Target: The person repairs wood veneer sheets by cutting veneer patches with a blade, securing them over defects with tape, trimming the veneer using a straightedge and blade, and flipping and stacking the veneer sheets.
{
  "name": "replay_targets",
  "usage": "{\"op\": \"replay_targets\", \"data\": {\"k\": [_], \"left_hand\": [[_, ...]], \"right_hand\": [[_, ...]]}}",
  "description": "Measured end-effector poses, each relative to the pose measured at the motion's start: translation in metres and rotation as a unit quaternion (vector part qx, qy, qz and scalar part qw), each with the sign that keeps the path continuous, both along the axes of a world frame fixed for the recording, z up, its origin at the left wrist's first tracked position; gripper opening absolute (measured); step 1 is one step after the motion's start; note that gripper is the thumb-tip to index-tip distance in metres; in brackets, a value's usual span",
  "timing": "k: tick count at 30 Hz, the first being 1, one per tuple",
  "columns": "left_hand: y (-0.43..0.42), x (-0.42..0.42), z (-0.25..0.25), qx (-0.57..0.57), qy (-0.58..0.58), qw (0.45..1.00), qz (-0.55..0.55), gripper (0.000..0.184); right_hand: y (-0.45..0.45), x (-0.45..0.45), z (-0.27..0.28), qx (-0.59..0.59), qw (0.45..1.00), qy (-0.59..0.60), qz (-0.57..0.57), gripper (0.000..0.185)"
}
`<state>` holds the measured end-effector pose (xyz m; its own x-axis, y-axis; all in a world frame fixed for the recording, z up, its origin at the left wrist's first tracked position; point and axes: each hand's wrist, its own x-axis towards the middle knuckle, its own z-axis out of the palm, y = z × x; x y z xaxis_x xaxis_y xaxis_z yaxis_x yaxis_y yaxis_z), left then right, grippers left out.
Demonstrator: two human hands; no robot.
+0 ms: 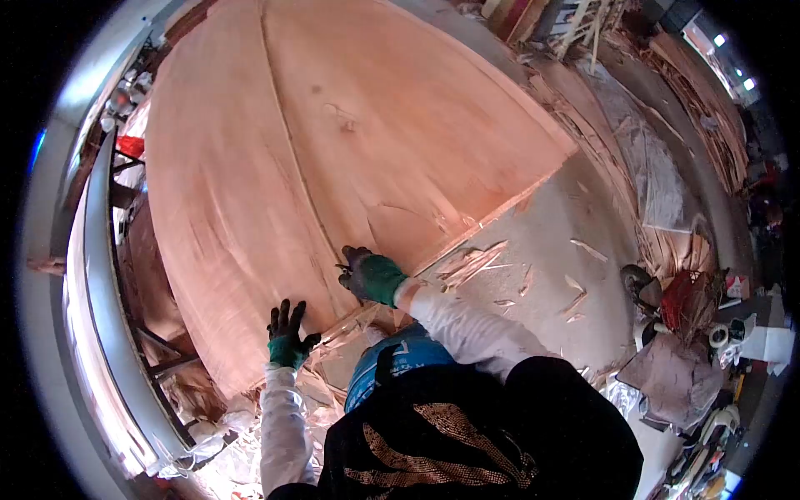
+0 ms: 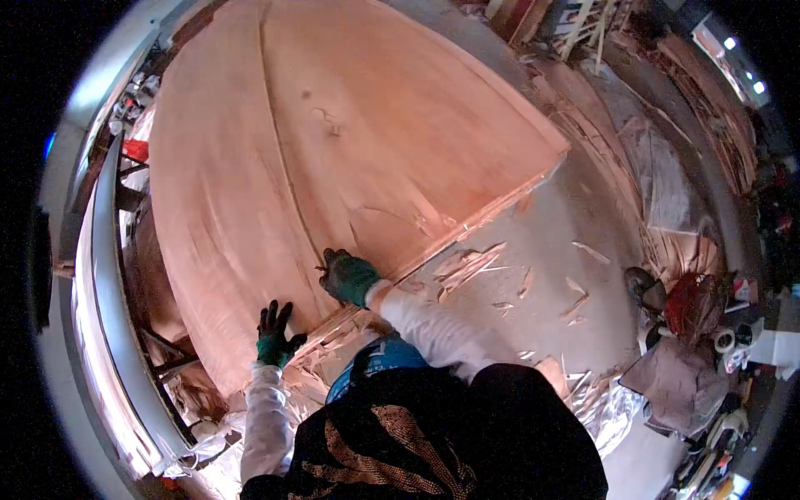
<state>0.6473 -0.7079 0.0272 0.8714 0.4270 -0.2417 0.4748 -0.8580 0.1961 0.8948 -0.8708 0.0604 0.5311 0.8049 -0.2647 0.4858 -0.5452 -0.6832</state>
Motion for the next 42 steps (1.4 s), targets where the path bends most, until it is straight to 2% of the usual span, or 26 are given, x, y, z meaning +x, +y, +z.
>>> {"op": "replay_targets", "data": {"k": [1, 3, 5, 7, 8, 10, 11, 15, 16, 17, 19, 22, 25, 27, 29, 30, 33, 35, 36, 38, 39, 41, 42], "left_hand": [[0.002, -0.002, -0.003, -0.004, -0.008, 1.0, 0.001, 0.089], [0.002, -0.003, -0.009, -0.007, -0.013, 1.0, 0.005, 0.09], [0.001, -0.002, -0.009, 0.002, -0.007, 1.0, 0.008, 0.09], [0.002, -0.002, -0.009, -0.004, -0.006, 1.0, 0.008, 0.09], [0.001, -0.002, -0.01, -0.001, -0.008, 1.0, 0.005, 0.09], [0.001, -0.001, -0.007, 0.001, 0.0, 1.0, -0.001, 0.09], [0.001, 0.0, -0.004, 0.001, 0.008, 1.0, -0.003, 0.089], [0.007, 0.0, -0.007, -0.012, 0.001, 1.0, -0.017, 0.089], [0.007, -0.002, -0.008, -0.009, 0.002, 1.0, -0.02, 0.089], [0.007, -0.004, -0.009, -0.006, 0.002, 1.0, -0.023, 0.089], [0.011, 0.001, -0.007, -0.002, -0.003, 1.0, -0.028, 0.089], [0.01, -0.002, -0.006, -0.007, 0.002, 1.0, -0.027, 0.089], [0.007, 0.001, -0.005, 0.003, 0.012, 1.0, -0.02, 0.089], [0.004, 0.001, -0.003, 0.008, 0.029, 1.0, -0.009, 0.089], [0.003, 0.001, -0.004, 0.004, 0.024, 1.0, -0.01, 0.089], [0.005, 0.001, -0.004, 0.0, 0.02, 1.0, -0.014, 0.089], [0.007, -0.002, -0.007, -0.002, 0.004, 0.999, -0.034, 0.09], [0.01, -0.005, -0.013, 0.001, -0.015, 0.999, -0.044, 0.091], [0.011, -0.007, -0.014, 0.012, -0.007, 0.999, -0.048, 0.091], [0.011, -0.004, -0.013, 0.021, 0.013, 0.999, -0.042, 0.09], [0.01, -0.003, -0.008, 0.018, 0.027, 0.999, -0.034, 0.09], [0.004, 0.006, 0.003, 0.008, 0.049, 0.999, -0.006, 0.09], [0.001, 0.006, 0.008, 0.006, 0.057, 0.998, -0.003, 0.09]], "right_hand": [[-0.007, 0.004, -0.012, 0.089, 0.994, -0.065, -0.005, 0.035], [-0.042, 0.019, -0.041, 0.258, 0.947, -0.192, -0.007, 0.028], [-0.076, 0.049, -0.038, 0.198, 0.953, -0.222, -0.056, 0.024], [-0.106, 0.083, -0.051, 0.235, 0.922, -0.29, -0.103, 0.023], [-0.117, 0.097, -0.064, 0.234, 0.932, -0.209, -0.18, 0.023], [-0.132, 0.112, -0.056, 0.198, 0.93, -0.117, -0.287, 0.022], [-0.139, 0.115, -0.048, 0.166, 0.927, -0.109, -0.317, 0.022], [-0.141, 0.1, -0.038, 0.18, 0.939, -0.208, -0.205, 0.024], [-0.137, 0.101, -0.054, 0.106, 0.954, -0.227, -0.162, 0.027], [-0.132, 0.097, -0.07, 0.088, 0.959, -0.231, -0.141, 0.029], [-0.131, 0.096, -0.084, 0.137, 0.951, -0.253, -0.117, 0.028], [-0.148, 0.104, -0.071, 0.183, 0.959, -0.163, -0.139, 0.026], [-0.168, 0.113, -0.052, 0.254, 0.927, -0.207, -0.184, 0.026], [-0.173, 0.112, -0.043, 0.24, 0.929, -0.132, -0.249, 0.021], [-0.175, 0.112, -0.041, 0.252, 0.91, -0.223, -0.243, 0.023], [-0.171, 0.109, -0.04, 0.266, 0.919, -0.139, -0.254, 0.031], [-0.156, 0.102, -0.034, 0.292, 0.905, -0.224, -0.216, 0.039], [-0.147, 0.103, -0.065, 0.174, 0.928, -0.275, -0.18, 0.035], [-0.147, 0.098, -0.086, 0.108, 0.963, -0.194, -0.156, 0.036], [-0.137, 0.092, -0.088, 0.001, 0.958, -0.262, -0.116, 0.042], [-0.139, 0.097, -0.112, 0.068, 0.945, -0.302, -0.108, 0.042], [-0.144, 0.11, -0.11, 0.036, 0.963, -0.258, -0.074, 0.044], [-0.148, 0.115, -0.096, 0.072, 0.965, -0.242, -0.065, 0.042]]}}
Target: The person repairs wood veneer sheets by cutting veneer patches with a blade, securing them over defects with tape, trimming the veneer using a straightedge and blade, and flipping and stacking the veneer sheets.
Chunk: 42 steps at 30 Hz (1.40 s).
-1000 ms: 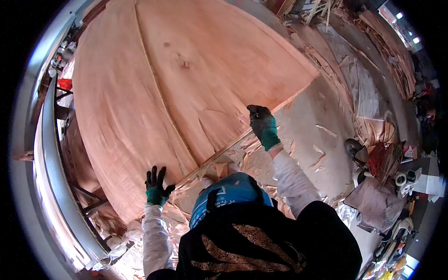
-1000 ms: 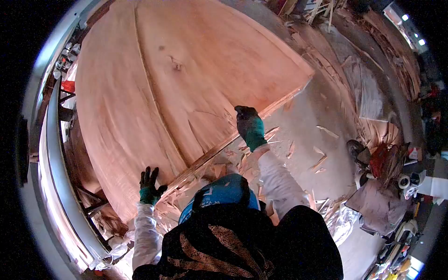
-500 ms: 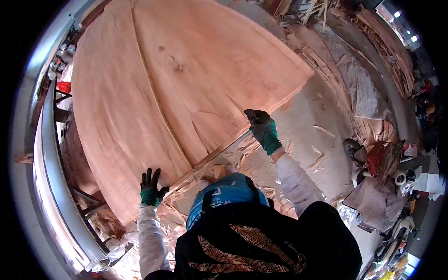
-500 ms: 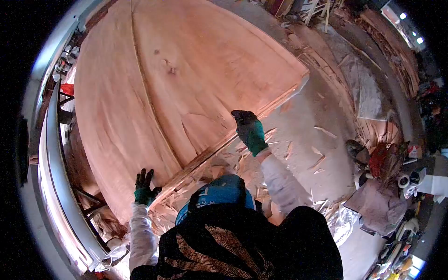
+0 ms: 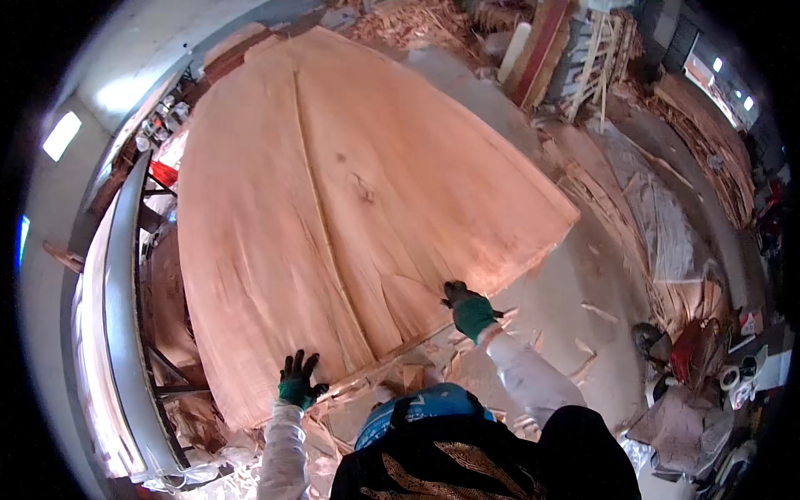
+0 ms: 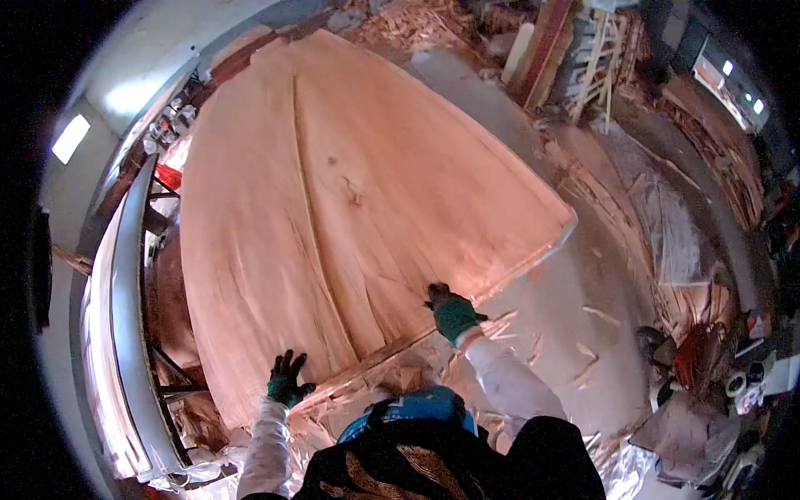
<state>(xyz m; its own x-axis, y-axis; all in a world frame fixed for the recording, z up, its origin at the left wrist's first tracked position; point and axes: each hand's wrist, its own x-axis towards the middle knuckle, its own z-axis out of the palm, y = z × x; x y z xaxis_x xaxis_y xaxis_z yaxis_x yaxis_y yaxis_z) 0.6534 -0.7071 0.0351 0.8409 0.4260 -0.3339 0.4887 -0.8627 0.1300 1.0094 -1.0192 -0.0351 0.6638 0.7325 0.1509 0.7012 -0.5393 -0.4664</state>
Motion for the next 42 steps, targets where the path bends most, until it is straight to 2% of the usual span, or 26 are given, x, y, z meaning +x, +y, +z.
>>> {"op": "replay_targets", "data": {"k": [3, 5, 7, 9, 10, 13, 15, 17, 18, 21, 23, 24, 27, 30, 31, 33, 34, 37, 39, 41, 42], "left_hand": [[0.0, -0.002, -0.002, -0.005, 0.006, 1.0, 0.009, 0.09], [0.0, -0.002, -0.007, 0.001, 0.008, 1.0, 0.015, 0.09], [0.001, 0.0, -0.005, -0.003, 0.004, 1.0, 0.02, 0.09], [0.002, -0.001, -0.007, -0.009, -0.002, 1.0, 0.022, 0.092], [0.0, -0.002, -0.005, -0.007, -0.012, 1.0, 0.019, 0.091], [0.0, -0.004, -0.009, 0.008, -0.055, 0.998, 0.008, 0.088], [-0.002, -0.003, -0.007, 0.014, -0.04, 0.999, 0.014, 0.087], [-0.006, -0.003, -0.005, 0.01, -0.057, 0.998, 0.027, 0.087], [-0.006, -0.005, -0.007, 0.008, -0.06, 0.998, 0.03, 0.087], [-0.009, -0.004, -0.005, 0.002, -0.065, 0.997, 0.042, 0.087], [-0.006, -0.005, -0.007, 0.002, -0.064, 0.997, 0.031, 0.087], [-0.005, -0.007, -0.007, -0.002, -0.065, 0.997, 0.029, 0.087], [-0.004, -0.007, -0.005, -0.011, -0.073, 0.997, 0.029, 0.086], [-0.001, -0.007, -0.01, -0.013, -0.079, 0.997, 0.023, 0.083], [0.002, -0.009, -0.008, -0.018, -0.08, 0.997, 0.015, 0.082], [0.004, -0.012, -0.007, 0.003, -0.093, 0.996, 0.0, 0.083], [0.006, -0.013, -0.001, -0.008, -0.102, 0.995, -0.003, 0.082], [0.021, -0.023, -0.003, -0.047, -0.157, 0.986, -0.036, 0.078], [0.038, -0.034, -0.02, -0.077, -0.223, 0.969, -0.077, 0.076], [0.057, -0.048, 0.009, -0.276, -0.378, 0.884, -0.007, 0.046], [0.064, -0.06, 0.012, -0.317, -0.384, 0.866, 0.047, 0.039]], "right_hand": [[0.009, -0.009, 0.09, 0.053, 0.997, 0.051, -0.025, 0.035], [0.029, -0.025, 0.07, 0.131, 0.991, 0.027, -0.009, 0.036], [0.065, -0.058, 0.062, 0.208, 0.971, -0.067, 0.098, 0.042], [0.109, -0.088, 0.061, 0.197, 0.968, -0.038, 0.153, 0.05], [0.126, -0.1, 0.089, 0.013, 0.977, 0.185, 0.109, 0.067], [0.164, -0.13, 0.057, 0.061, 0.974, 0.194, 0.102, 0.076], [0.179, -0.129, 0.013, 0.074, 0.974, 0.186, 0.106, 0.073], [0.183, -0.127, 0.006, 0.053, 0.971, 0.214, 0.091, 0.069], [0.18, -0.121, 0.02, 0.025, 0.966, 0.246, 0.073, 0.067], [0.179, -0.127, 0.003, 0.034, 0.971, 0.234, 0.038, 0.064], [0.18, -0.119, -0.013, 0.116, 0.946, 0.301, 0.027, 0.058], [0.167, -0.122, 0.042, 0.136, 0.941, 0.31, -0.004, 0.049], [0.151, -0.104, 0.075, 0.162, 0.822, 0.546, -0.002, 0.046], [0.143, -0.095, 0.108, 0.183, 0.807, 0.561, 0.012, 0.039], [0.152, -0.1, 0.107, 0.251, 0.749, 0.613, 0.01, 0.039], [0.158, -0.11, 0.129, 0.287, 0.699, 0.655, -0.019, 0.041], [0.163, -0.115, 0.136, 0.274, 0.727, 0.629, 0.009, 0.042], [0.2, -0.174, 0.142, 0.252, 0.762, 0.595, -0.037, 0.042], [0.231, -0.229, 0.116, 0.305, 0.697, 0.649, 0.008, 0.042], [0.271, -0.284, 0.082, 0.326, 0.759, 0.563, 0.015, 0.044], [0.292, -0.302, 0.084, 0.229, 0.867, 0.443, 0.024, 0.049]]}}
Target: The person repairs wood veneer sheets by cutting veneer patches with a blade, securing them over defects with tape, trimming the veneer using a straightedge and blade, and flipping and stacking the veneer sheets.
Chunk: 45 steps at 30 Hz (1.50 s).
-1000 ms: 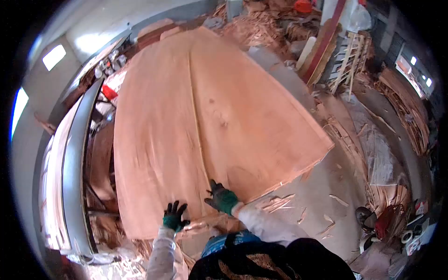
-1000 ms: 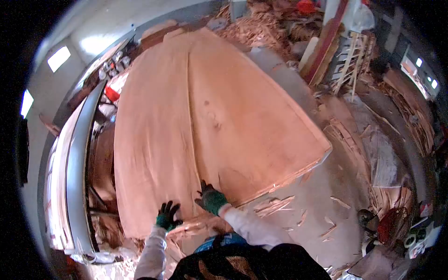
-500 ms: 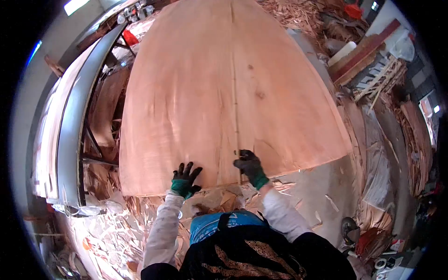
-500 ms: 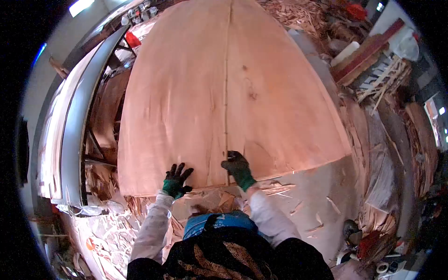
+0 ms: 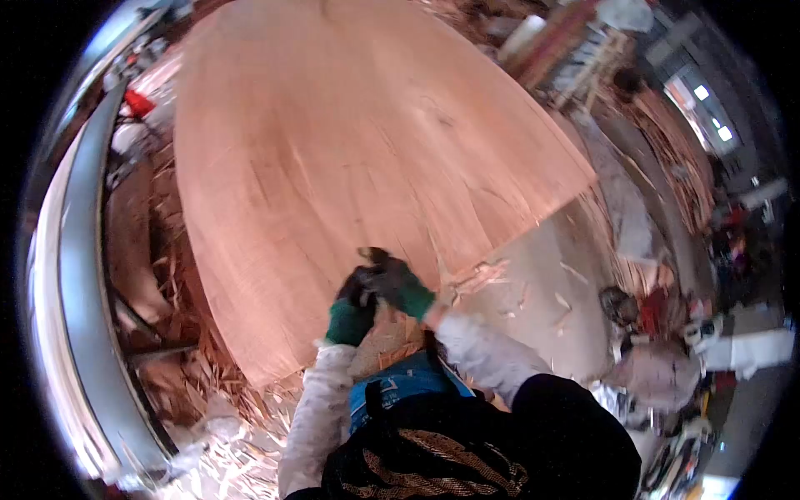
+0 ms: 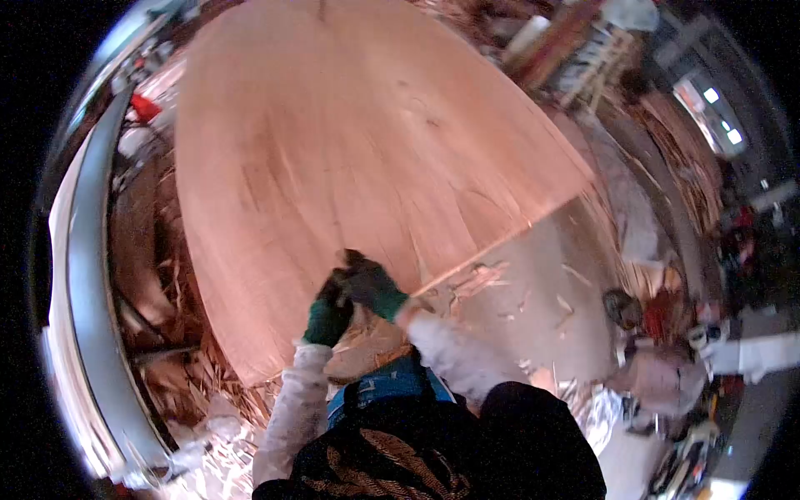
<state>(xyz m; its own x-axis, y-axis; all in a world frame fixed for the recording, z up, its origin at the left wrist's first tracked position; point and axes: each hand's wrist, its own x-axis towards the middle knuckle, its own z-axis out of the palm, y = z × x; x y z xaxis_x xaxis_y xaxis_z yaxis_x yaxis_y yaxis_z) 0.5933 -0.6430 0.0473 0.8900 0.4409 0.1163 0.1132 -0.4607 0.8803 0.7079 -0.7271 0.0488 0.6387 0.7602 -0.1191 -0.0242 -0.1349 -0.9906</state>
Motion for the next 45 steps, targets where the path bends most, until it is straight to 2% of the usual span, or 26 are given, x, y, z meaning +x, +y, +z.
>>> {"op": "replay_targets", "data": {"k": [1, 3, 4, 5, 7, 8, 9, 10, 11, 12, 13, 15, 16, 17, 19, 22, 24, 27, 29, 31, 32, 36, 38, 40, 43, 45], "left_hand": [[0.012, -0.016, -0.002, -0.06, 0.009, 0.998, 0.036, 0.034], [0.037, -0.051, -0.023, -0.036, 0.044, 0.997, 0.057, 0.03], [0.039, -0.069, -0.021, -0.027, -0.001, 0.993, 0.114, 0.029], [0.047, -0.08, -0.021, 0.044, -0.007, 0.993, 0.109, 0.028], [0.057, -0.088, -0.007, 0.088, -0.015, 0.988, 0.129, 0.03], [0.063, -0.09, -0.014, 0.114, -0.038, 0.986, 0.117, 0.039], [0.065, -0.085, -0.01, 0.175, -0.013, 0.979, 0.103, 0.042], [0.067, -0.081, -0.001, 0.237, 0.013, 0.967, 0.091, 0.046], [0.068, -0.076, 0.004, 0.298, 0.039, 0.95, 0.08, 0.05], [0.074, -0.073, -0.015, 0.296, 0.077, 0.95, 0.066, 0.062], [0.078, -0.071, -0.032, 0.308, 0.081, 0.946, 0.058, 0.064], [0.084, -0.071, -0.053, 0.333, 0.092, 0.937, 0.041, 0.067], [0.085, -0.07, -0.052, 0.329, 0.111, 0.937, 0.034, 0.07], [0.085, -0.07, -0.05, 0.329, 0.12, 0.936, 0.028, 0.07], [0.088, -0.068, -0.051, 0.327, 0.134, 0.935, 0.015, 0.071], [0.088, -0.067, -0.052, 0.336, 0.141, 0.931, 0.008, 0.071], [0.085, -0.066, -0.052, 0.332, 0.156, 0.93, 0.016, 0.071], [0.085, -0.067, -0.049, 0.315, 0.167, 0.934, 0.013, 0.071], [0.085, -0.067, -0.049, 0.314, 0.171, 0.934, 0.011, 0.072], [0.087, -0.068, -0.053, 0.328, 0.175, 0.928, 0.008, 0.073], [0.087, -0.068, -0.055, 0.32, 0.183, 0.929, 0.017, 0.074], [0.087, -0.07, -0.057, 0.311, 0.177, 0.933, 0.021, 0.074], [0.089, -0.07, -0.06, 0.312, 0.171, 0.934, 0.021, 0.074], [0.089, -0.07, -0.063, 0.314, 0.163, 0.935, 0.031, 0.074], [0.09, -0.072, -0.066, 0.324, 0.163, 0.931, 0.035, 0.073], [0.09, -0.071, -0.068, 0.332, 0.158, 0.93, 0.024, 0.073]], "right_hand": [[0.014, -0.009, 0.003, -0.107, 0.983, -0.15, 0.026, 0.054], [0.018, -0.022, -0.002, -0.134, 0.952, -0.265, 0.071, 0.062], [0.015, -0.021, -0.003, -0.154, 0.946, -0.282, 0.052, 0.066], [0.011, -0.021, -0.005, -0.174, 0.938, -0.297, 0.033, 0.07], [-0.029, 0.001, -0.012, -0.171, 0.961, -0.184, -0.118, 0.082], [-0.053, 0.019, -0.009, -0.226, 0.929, -0.253, -0.148, 0.087], [-0.074, 0.037, -0.003, -0.317, 0.884, -0.297, -0.175, 0.092], [-0.089, 0.048, 0.002, -0.409, 0.811, -0.374, -0.189, 0.097], [-0.094, 0.063, 0.009, -0.5, 0.788, -0.335, -0.128, 0.1], [-0.105, 0.071, -0.021, -0.499, 0.767, -0.379, -0.139, 0.093], [-0.112, 0.073, -0.055, -0.495, 0.747, -0.416, -0.151, 0.086], [-0.099, 0.054, 0.005, -0.443, 0.843, -0.282, -0.118, 0.064], [-0.105, 0.056, -0.028, -0.367, 0.868, -0.275, -0.193, 0.042], [-0.116, 0.063, -0.056, -0.348, 0.862, -0.312, -0.196, 0.041], [-0.12, 0.07, -0.057, -0.311, 0.845, -0.386, -0.203, 0.04], [-0.133, 0.078, -0.046, -0.3, 0.863, -0.341, -0.221, 0.027], [-0.14, 0.083, -0.039, -0.292, 0.864, -0.352, -0.209, 0.024], [-0.145, 0.087, -0.026, -0.27, 0.91, -0.18, -0.256, 0.038], [-0.154, 0.095, -0.067, -0.225, 0.902, -0.22, -0.294, 0.035], [-0.16, 0.091, -0.078, -0.167, 0.907, -0.239, -0.305, 0.032], [-0.162, 0.09, -0.082, -0.183, 0.898, -0.262, -0.303, 0.024], [-0.168, 0.078, -0.087, -0.188, 0.806, -0.512, -0.232, 0.011], [-0.17, 0.071, -0.088, -0.187, 0.846, -0.447, -0.224, 0.01], [-0.169, 0.07, -0.08, -0.209, 0.845, -0.456, -0.185, 0.01], [-0.17, 0.067, -0.071, -0.235, 0.826, -0.496, -0.126, 0.022], [-0.175, 0.066, -0.065, -0.231, 0.844, -0.471, -0.114, 0.022]]}}
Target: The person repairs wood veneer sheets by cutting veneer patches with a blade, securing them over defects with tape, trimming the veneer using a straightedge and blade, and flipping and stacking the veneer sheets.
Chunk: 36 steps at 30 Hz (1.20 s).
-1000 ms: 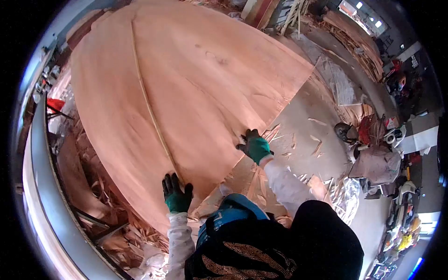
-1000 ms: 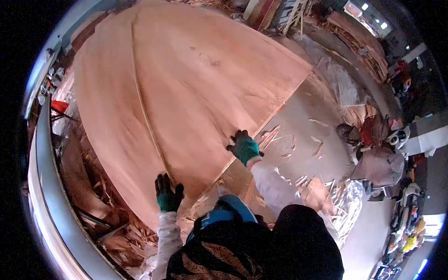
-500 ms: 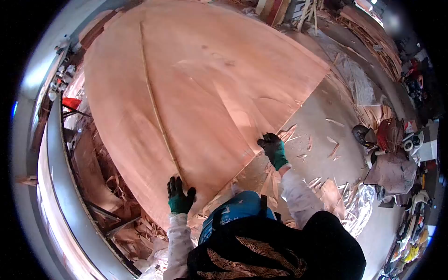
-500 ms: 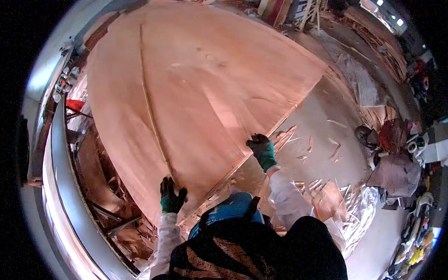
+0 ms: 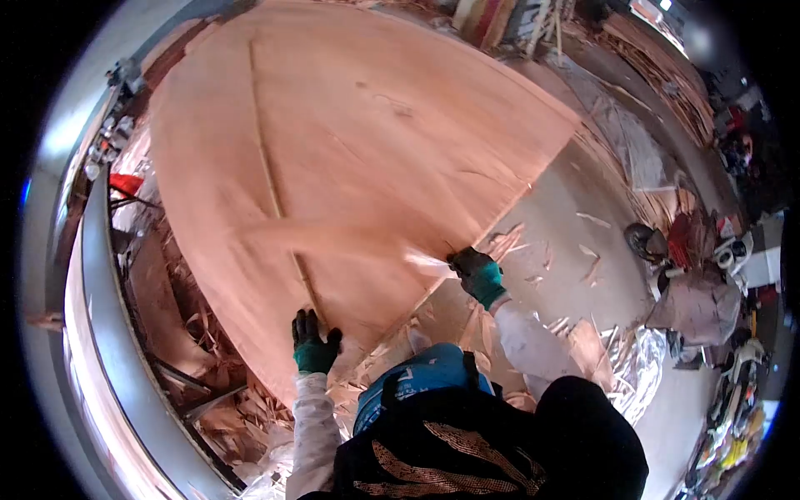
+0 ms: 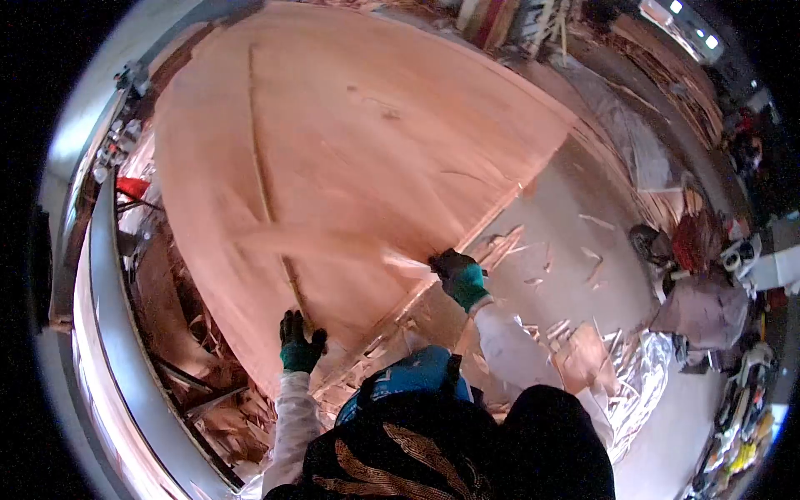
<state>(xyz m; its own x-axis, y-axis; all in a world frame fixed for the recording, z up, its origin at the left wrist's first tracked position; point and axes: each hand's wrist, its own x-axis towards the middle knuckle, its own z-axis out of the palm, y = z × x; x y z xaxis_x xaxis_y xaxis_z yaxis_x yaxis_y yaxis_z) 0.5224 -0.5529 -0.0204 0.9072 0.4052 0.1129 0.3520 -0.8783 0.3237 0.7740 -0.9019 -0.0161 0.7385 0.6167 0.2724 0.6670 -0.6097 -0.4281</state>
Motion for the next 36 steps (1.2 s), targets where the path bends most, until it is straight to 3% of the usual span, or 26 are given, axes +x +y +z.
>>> {"op": "replay_targets", "data": {"k": [7, 11, 14, 16, 20, 22, 24, 27, 28, 30, 31, 32, 33, 34, 35, 36], "left_hand": [[-0.001, -0.001, 0.005, -0.012, -0.006, 1.0, 0.001, 0.073], [0.013, -0.003, -0.01, 0.007, 0.007, 0.996, -0.089, 0.071], [0.001, 0.002, 0.005, -0.033, -0.047, 0.998, -0.033, 0.069], [0.001, 0.002, 0.009, -0.02, 0.009, 1.0, -0.016, 0.074], [-0.003, 0.002, 0.013, -0.025, 0.009, 1.0, -0.005, 0.074], [-0.001, 0.001, 0.013, -0.022, -0.028, 0.999, -0.015, 0.072], [-0.002, -0.002, 0.018, -0.031, -0.024, 0.999, -0.002, 0.072], [-0.001, -0.001, 0.017, -0.039, -0.02, 0.999, 0.0, 0.071], [0.001, -0.001, 0.018, -0.043, -0.024, 0.999, -0.007, 0.071], [0.002, 0.0, 0.022, -0.047, -0.034, 0.998, -0.021, 0.072], [0.003, 0.006, 0.022, -0.041, -0.031, 0.998, -0.024, 0.072], [0.0, 0.002, 0.022, -0.035, -0.023, 0.999, -0.02, 0.073], [-0.001, -0.001, 0.021, -0.029, -0.016, 0.999, -0.016, 0.073], [-0.001, -0.003, 0.019, -0.025, -0.016, 0.999, -0.023, 0.073], [0.0, -0.003, 0.018, -0.02, -0.016, 0.999, -0.029, 0.074], [0.001, -0.002, 0.016, -0.014, -0.016, 0.999, -0.033, 0.074]], "right_hand": [[-0.066, -0.058, 0.007, -0.093, 0.992, 0.061, 0.056, 0.019], [-0.135, -0.113, -0.019, -0.173, 0.976, 0.115, 0.063, 0.015], [-0.197, -0.15, -0.036, -0.214, 0.959, 0.178, 0.046, 0.014], [-0.226, -0.168, -0.039, -0.357, 0.895, 0.265, -0.023, 0.019], [-0.281, -0.183, -0.049, -0.43, 0.82, 0.374, -0.06, 0.026], [-0.291, -0.165, -0.042, -0.569, 0.704, 0.425, -0.011, 0.037], [-0.224, -0.131, 0.028, -0.478, 0.748, 0.298, -0.352, 0.037], [-0.27, -0.075, -0.011, -0.59, 0.69, 0.407, -0.102, 0.032], [-0.261, -0.051, -0.009, -0.59, 0.706, 0.385, -0.07, 0.031], [-0.218, 0.014, 0.005, -0.539, 0.802, 0.251, -0.053, 0.028], [-0.178, 0.055, 0.018, -0.467, 0.871, 0.141, -0.055, 0.026], [-0.114, 0.072, 0.074, -0.335, 0.94, 0.066, 0.008, 0.023], [-0.069, 0.105, 0.067, -0.19, 0.981, 0.03, 0.007, 0.023], [-0.003, 0.111, 0.124, -0.084, 0.989, 0.111, -0.049, 0.029], [0.018, 0.166, 0.07, 0.018, 0.995, -0.052, 0.087, 0.034], [0.063, 0.17, 0.115, -0.074, 0.997, 0.03, -0.016, 0.028]]}}
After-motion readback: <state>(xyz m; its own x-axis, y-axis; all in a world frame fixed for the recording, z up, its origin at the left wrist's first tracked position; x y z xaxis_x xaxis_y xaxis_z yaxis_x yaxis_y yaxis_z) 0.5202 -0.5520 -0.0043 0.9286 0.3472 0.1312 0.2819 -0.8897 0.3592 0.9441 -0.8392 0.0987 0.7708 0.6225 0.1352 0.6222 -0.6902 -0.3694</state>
